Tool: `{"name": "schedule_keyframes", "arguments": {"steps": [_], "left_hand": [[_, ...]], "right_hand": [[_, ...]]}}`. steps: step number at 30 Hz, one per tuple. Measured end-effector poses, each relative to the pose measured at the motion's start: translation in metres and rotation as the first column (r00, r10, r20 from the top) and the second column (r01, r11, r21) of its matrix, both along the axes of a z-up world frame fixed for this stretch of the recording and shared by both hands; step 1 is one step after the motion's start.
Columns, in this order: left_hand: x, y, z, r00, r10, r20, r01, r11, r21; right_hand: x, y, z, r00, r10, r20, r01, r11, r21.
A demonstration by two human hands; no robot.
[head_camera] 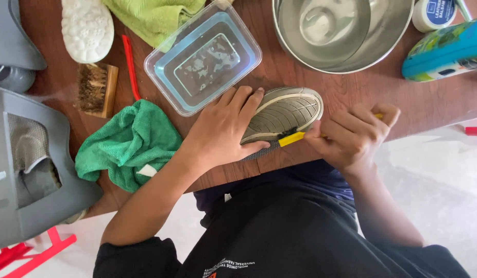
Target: The person cleans the sole of a sneaker using a yellow brush and a red brush, dipping them into a container of water. They also wipe the shoe with a green cloth.
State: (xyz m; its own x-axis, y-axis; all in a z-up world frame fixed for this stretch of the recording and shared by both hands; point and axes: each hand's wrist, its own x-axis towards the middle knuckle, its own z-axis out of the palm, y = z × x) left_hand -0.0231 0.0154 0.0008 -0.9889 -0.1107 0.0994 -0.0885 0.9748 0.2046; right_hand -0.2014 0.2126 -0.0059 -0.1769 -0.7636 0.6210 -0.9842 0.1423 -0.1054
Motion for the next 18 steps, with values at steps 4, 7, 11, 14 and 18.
{"name": "schedule_keyframes", "arguments": {"steps": [4, 7, 11, 14, 18], "left_hand": [[0.001, -0.001, -0.001, 1.000, -0.009, 0.001, 0.009, 1.000, 0.016], [0.001, -0.001, -0.001, 1.000, -0.007, 0.017, 0.006, 0.999, 0.042], [-0.002, -0.002, 0.003, 1.000, -0.004, 0.026, 0.003, 0.999, 0.037], [-0.003, -0.002, 0.001, 0.999, 0.002, 0.042, -0.005, 0.998, 0.066], [-0.004, -0.001, 0.003, 0.999, 0.009, 0.039, -0.012, 0.998, 0.061]], "right_hand": [[-0.033, 0.008, -0.003, 0.994, -0.042, 0.097, 0.039, 0.999, 0.033], [-0.036, 0.006, -0.012, 0.988, -0.152, 0.009, 0.151, 0.983, 0.104], [-0.021, -0.006, -0.002, 0.997, -0.005, 0.072, 0.000, 0.998, 0.063], [-0.036, -0.002, -0.011, 0.996, -0.024, 0.089, 0.019, 0.998, 0.057], [-0.006, -0.009, -0.002, 0.988, 0.036, 0.147, -0.051, 0.994, 0.095]]}}
